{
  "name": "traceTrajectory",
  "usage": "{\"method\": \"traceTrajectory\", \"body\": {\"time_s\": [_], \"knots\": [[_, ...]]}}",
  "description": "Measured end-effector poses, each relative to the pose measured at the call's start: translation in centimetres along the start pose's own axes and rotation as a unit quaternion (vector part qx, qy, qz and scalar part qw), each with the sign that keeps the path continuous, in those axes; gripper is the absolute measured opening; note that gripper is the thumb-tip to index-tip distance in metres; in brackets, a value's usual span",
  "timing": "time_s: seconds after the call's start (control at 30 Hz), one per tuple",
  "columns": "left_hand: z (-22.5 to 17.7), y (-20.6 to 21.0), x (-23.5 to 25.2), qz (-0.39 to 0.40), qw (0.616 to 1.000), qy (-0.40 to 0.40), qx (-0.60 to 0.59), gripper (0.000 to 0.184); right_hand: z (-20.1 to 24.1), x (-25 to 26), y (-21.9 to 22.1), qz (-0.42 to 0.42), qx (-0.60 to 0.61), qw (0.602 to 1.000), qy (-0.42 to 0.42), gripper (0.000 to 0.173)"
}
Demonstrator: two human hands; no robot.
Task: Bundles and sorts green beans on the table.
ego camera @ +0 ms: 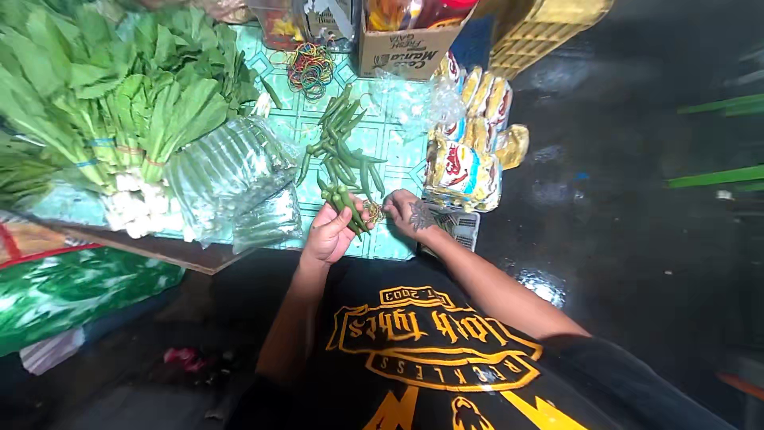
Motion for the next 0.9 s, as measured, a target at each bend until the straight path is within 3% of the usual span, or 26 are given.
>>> {"method": "traceTrajectory", "body": {"time_s": [0.13, 0.27, 0.37, 0.47, 0.57, 0.7, 0.9], "knots": [[0.3, 0.9, -0.7, 0.001, 1.0, 0.009, -0.004, 0.031, 2.8, -0.6, -3.4, -0.076, 0.078, 0.991, -0.081, 0.008], [1.0, 1.0, -1.3, -0.011, 1.0, 0.011, -0.003, 0.04, 4.0, -0.3, -5.2, -0.098, 0.098, 0.982, -0.131, 0.011], [1.3, 0.8, -1.5, -0.053, 0.998, 0.021, 0.0, 0.028, 3.7, 0.6, -6.1, -0.08, 0.185, 0.972, -0.122, 0.014], [1.8, 0.1, -1.7, -0.132, 0.99, 0.022, 0.042, 0.02, 3.4, 1.3, -6.8, -0.05, 0.38, 0.921, -0.067, 0.016], [2.1, -0.4, -1.9, -0.18, 0.976, 0.011, 0.123, 0.025, 5.1, 1.1, -7.5, -0.014, 0.498, 0.866, -0.045, 0.019], [2.5, 0.1, -1.8, -0.171, 0.968, -0.007, 0.182, 0.028, 9.2, -0.1, -7.8, 0.056, 0.412, 0.905, -0.087, 0.023], [1.8, 0.8, -1.0, -0.15, 0.953, -0.016, 0.263, 0.029, 10.9, -0.5, -8.8, -0.001, 0.357, 0.928, -0.105, 0.015]]}}
Point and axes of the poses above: each hand's wrist, its own x-axis towards the middle knuckle, its own y-axis out of the palm, z = x × y, the point moved 10 cm from there along x, towards the middle knuckle, and after that the axes turned 6 degrees about -x, right-handed, at the moved point
